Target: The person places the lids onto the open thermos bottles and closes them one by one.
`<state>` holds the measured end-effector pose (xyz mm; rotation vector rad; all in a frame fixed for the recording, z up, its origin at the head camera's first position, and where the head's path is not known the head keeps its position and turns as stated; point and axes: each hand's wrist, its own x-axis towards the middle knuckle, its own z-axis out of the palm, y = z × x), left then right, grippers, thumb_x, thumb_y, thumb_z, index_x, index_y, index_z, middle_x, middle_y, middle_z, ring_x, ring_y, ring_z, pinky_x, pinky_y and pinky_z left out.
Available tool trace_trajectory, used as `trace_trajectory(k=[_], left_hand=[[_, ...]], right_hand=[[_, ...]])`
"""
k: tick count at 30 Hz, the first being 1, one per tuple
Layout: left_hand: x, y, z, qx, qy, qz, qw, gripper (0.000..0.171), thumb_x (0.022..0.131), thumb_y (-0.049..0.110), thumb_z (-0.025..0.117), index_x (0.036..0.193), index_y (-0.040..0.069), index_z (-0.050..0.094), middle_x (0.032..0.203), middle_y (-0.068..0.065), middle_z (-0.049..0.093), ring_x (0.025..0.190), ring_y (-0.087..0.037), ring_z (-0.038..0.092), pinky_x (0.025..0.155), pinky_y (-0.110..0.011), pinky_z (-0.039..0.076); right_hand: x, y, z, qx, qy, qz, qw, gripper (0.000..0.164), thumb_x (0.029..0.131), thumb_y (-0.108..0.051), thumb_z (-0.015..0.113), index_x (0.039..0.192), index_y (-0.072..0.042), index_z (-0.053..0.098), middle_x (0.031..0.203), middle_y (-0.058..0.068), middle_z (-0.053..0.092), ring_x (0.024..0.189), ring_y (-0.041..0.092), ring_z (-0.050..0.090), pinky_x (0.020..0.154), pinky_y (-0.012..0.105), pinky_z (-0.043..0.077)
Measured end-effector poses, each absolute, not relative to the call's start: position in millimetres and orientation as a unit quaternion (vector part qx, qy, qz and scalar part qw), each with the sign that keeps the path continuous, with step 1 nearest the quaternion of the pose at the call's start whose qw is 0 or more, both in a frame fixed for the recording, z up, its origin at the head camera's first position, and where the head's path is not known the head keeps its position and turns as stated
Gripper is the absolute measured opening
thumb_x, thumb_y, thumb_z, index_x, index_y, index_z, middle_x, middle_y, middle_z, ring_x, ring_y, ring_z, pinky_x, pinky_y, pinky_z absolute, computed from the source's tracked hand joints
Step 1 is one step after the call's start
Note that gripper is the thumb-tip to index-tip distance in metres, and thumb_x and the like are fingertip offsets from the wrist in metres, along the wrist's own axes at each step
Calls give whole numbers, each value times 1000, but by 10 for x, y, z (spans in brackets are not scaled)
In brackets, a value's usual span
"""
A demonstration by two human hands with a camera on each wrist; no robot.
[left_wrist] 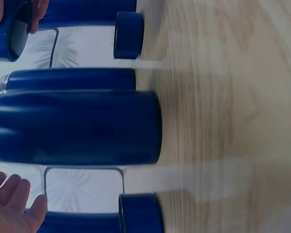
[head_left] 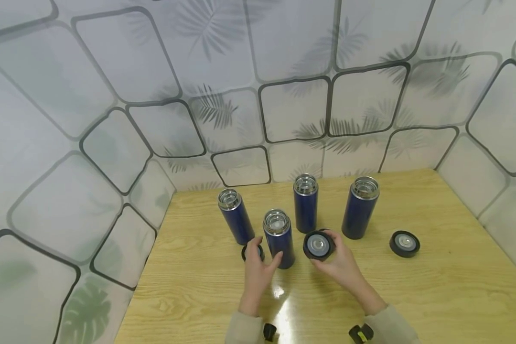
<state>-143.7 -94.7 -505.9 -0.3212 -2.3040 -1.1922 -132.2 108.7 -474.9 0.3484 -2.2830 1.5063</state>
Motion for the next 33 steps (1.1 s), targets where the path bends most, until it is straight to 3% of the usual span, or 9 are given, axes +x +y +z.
trace_trajectory(k=[4, 12, 22, 29, 33], left_hand=[[-1452, -883, -5093, -111, -846, -448, 269, 60, 72, 23, 73, 114, -8, 43, 108, -17, 47, 101, -29, 46, 82, -43, 42], [-1488, -785, -5125, -102, -839, -459, 276, 62, 69, 20, 75, 116, -4, 42, 110, -14, 46, 102, -27, 46, 77, -42, 43], [-1530, -711, -5132, -85, -826, -475, 292, 66, 67, 19, 76, 118, -3, 40, 109, -14, 45, 101, -26, 45, 75, -45, 43], [-1564, -661, -5136, -72, -818, -486, 300, 69, 66, 17, 77, 120, -3, 39, 108, -14, 45, 100, -28, 46, 77, -47, 42], [-1585, -645, -5165, -61, -817, -491, 296, 70, 64, 16, 78, 119, -4, 39, 108, -14, 44, 100, -27, 45, 78, -47, 42]], right_hand=[[-1373, 1136, -4869, 114, -815, 535, 190, 69, 52, 6, 80, 110, 11, 43, 103, 19, 55, 91, 25, 52, 81, 6, 31], [-1355, 1177, -4837, 99, -802, 566, 166, 73, 57, 4, 78, 116, 10, 35, 110, 24, 51, 101, 32, 48, 83, 7, 30], [-1355, 1202, -4795, 66, -806, 571, 142, 76, 60, 4, 78, 118, 9, 29, 110, 23, 50, 104, 30, 47, 86, 18, 32], [-1267, 1138, -4506, 53, -796, 583, 151, 69, 60, 11, 73, 112, 13, 28, 100, 28, 54, 98, 33, 48, 89, 41, 32], [-1297, 1165, -4564, 47, -794, 590, 140, 71, 61, 9, 74, 114, 12, 27, 101, 27, 54, 100, 30, 47, 91, 41, 31]])
